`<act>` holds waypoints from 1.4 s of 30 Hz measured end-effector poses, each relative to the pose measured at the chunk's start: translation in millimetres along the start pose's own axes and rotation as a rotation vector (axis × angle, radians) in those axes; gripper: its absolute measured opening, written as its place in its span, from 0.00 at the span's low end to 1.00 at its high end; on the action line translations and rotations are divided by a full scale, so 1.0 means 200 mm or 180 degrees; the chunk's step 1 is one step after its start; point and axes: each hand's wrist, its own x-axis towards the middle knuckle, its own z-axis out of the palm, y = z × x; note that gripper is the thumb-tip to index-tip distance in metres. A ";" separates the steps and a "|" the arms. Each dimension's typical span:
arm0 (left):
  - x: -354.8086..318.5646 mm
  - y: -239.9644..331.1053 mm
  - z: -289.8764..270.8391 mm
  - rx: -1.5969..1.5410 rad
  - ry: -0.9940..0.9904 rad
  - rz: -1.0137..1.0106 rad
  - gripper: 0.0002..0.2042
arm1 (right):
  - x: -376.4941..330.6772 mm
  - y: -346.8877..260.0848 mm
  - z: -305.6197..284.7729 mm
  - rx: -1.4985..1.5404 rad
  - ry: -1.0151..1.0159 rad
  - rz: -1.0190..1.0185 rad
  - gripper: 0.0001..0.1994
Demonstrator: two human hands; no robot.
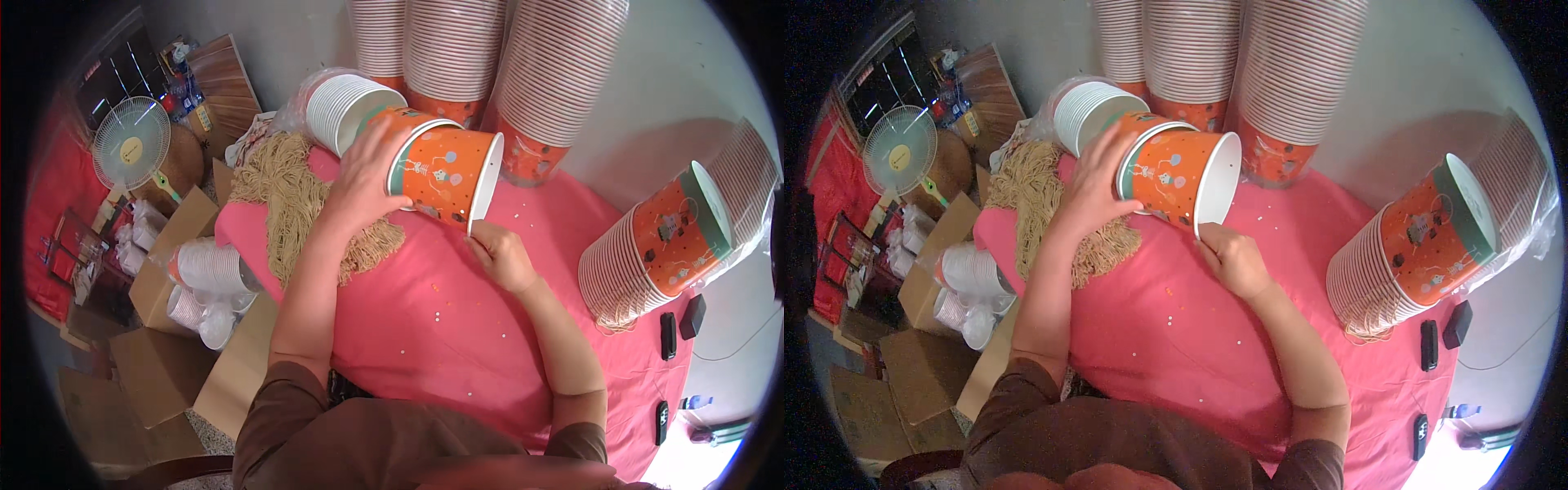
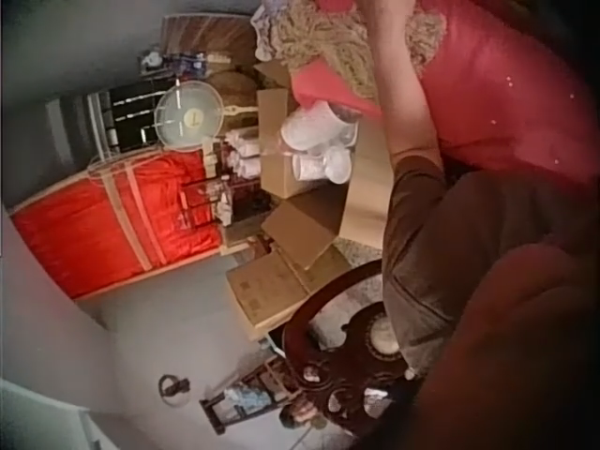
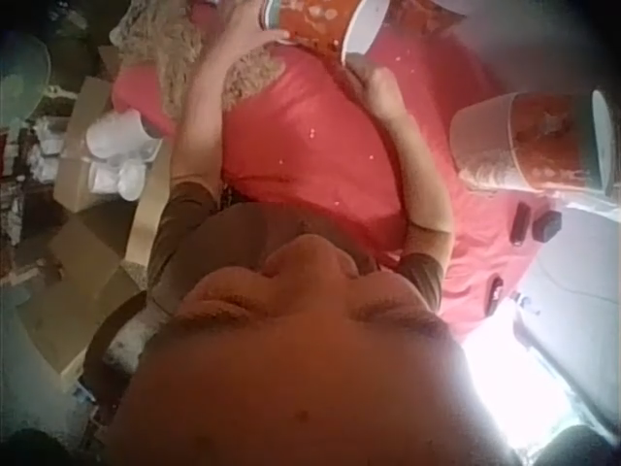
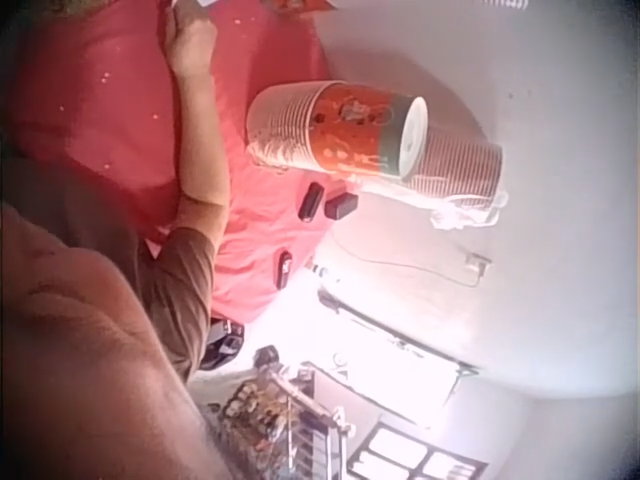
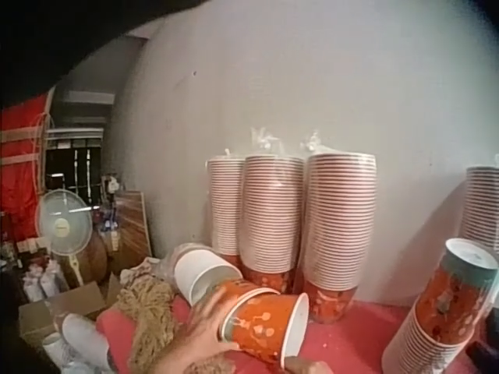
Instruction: Attaching elastic strings to paper buckets by threading them through pre-made holes.
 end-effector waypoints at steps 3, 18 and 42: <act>0.04 0.03 0.01 0.0212 -0.0595 0.0342 0.57 | 0.00 0.00 0.00 0.0079 0.0020 -0.0016 0.04; 0.03 -0.10 -0.01 0.0804 -0.0831 0.1126 0.62 | -0.03 0.07 0.01 -0.0036 0.0234 0.0464 0.07; 0.04 -0.34 -0.03 0.1510 -0.0520 0.0450 0.48 | -0.01 0.01 -0.02 -0.0084 0.0793 0.0380 0.03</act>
